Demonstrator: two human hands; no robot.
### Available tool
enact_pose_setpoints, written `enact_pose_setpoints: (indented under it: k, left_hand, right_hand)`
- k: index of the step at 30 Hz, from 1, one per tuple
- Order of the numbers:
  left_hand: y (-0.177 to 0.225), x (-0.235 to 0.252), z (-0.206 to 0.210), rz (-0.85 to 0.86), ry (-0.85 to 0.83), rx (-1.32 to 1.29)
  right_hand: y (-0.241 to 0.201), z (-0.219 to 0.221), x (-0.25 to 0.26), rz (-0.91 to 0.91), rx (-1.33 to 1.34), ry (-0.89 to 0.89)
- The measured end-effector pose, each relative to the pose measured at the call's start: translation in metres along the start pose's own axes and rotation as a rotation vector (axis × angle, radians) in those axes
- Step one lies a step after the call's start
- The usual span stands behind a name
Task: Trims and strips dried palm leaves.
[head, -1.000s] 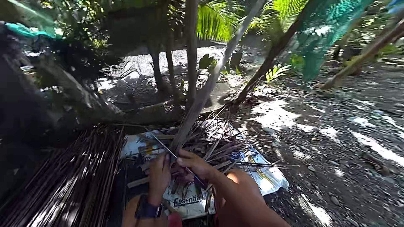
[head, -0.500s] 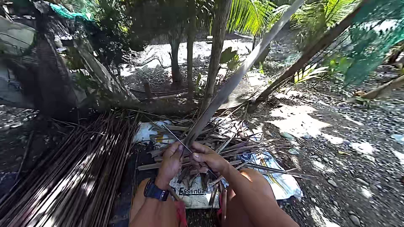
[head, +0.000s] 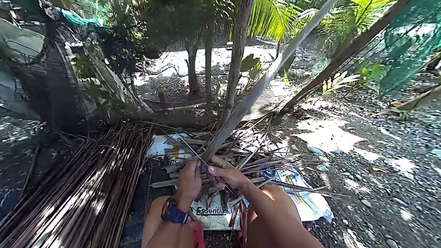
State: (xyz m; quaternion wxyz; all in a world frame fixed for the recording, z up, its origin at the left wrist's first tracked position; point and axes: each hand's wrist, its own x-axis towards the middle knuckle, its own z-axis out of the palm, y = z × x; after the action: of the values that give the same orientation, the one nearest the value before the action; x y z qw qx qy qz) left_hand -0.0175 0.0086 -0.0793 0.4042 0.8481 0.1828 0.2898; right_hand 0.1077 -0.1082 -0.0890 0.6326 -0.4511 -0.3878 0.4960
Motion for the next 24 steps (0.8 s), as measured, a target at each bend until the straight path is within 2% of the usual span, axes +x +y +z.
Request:
enact_pose_setpoints:
  k: [3, 7, 12, 15, 21, 22, 24]
  left_hand:
    - [-0.001, 0.001, -0.002, -0.092, -0.067, -0.118]
    - [0.002, 0.004, -0.009, -0.356, -0.208, -0.577]
    - [0.005, 0.006, -0.016, -0.451, -0.311, -0.863]
    - [0.002, 0.006, -0.014, -0.424, -0.306, -0.778]
    - [-0.006, 0.004, -0.005, -0.249, -0.207, -0.335]
    - [-0.006, 0.003, -0.005, -0.257, -0.204, -0.351]
    - [-0.001, 0.003, -0.007, -0.347, -0.233, -0.546]
  right_hand:
    - [0.001, -0.002, 0.000, -0.013, 0.008, -0.020]
    - [0.002, -0.008, 0.000, -0.044, -0.008, -0.090]
    - [0.004, -0.014, -0.001, -0.068, -0.022, -0.160]
    - [0.004, -0.013, -0.001, -0.049, -0.018, -0.145]
    - [0.002, -0.007, 0.000, -0.021, 0.028, -0.068]
    - [0.003, -0.007, 0.001, -0.023, 0.034, -0.071]
    - [0.005, -0.008, 0.001, -0.029, 0.033, -0.084]
